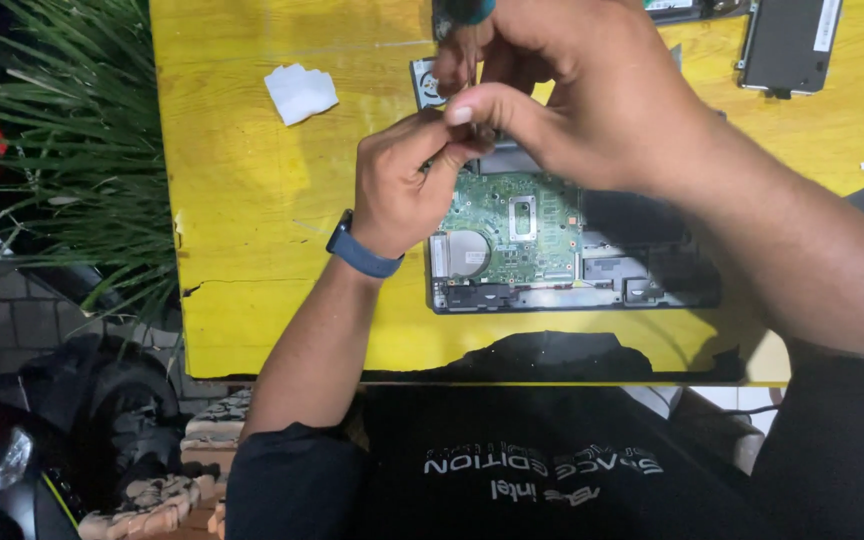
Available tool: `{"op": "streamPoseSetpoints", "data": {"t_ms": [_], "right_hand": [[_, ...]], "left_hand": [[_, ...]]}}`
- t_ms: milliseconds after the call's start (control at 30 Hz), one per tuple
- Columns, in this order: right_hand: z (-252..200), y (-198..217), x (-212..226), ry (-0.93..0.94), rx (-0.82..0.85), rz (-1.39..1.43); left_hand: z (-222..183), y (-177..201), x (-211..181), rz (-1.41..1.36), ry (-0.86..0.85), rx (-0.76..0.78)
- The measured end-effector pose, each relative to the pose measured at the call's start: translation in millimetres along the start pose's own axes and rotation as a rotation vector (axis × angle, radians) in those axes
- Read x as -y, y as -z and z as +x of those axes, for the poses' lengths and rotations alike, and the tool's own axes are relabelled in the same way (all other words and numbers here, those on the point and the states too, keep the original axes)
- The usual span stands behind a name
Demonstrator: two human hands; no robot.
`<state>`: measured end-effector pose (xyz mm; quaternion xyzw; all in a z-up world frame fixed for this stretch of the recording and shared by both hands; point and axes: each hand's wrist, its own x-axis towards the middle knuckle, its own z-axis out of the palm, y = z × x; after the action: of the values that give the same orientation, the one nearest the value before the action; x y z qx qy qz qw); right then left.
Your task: Reinstalling a motherboard into a laptop chassis by cleaning the area, aligning the board, and securing it with screws.
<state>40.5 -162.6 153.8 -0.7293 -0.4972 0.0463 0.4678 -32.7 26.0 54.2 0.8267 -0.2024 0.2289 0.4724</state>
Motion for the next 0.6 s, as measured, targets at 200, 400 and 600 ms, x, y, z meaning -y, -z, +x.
{"op": "streamPoseSetpoints", "data": {"t_ms": [200, 400, 600], "right_hand": [[-6, -7, -3, 0.128, -0.096, -0.133], [-24, 9, -7, 0.089, -0.118, -0.145], [-103, 51, -17, -0.154, -0.291, -0.010]], "left_hand": [[-3, -4, 3, -0.045, 0.003, 0.010], [-4, 5, -1, 0.038, -0.036, 0.115], [-16, -27, 30, 0.400, -0.022, 0.248]]}}
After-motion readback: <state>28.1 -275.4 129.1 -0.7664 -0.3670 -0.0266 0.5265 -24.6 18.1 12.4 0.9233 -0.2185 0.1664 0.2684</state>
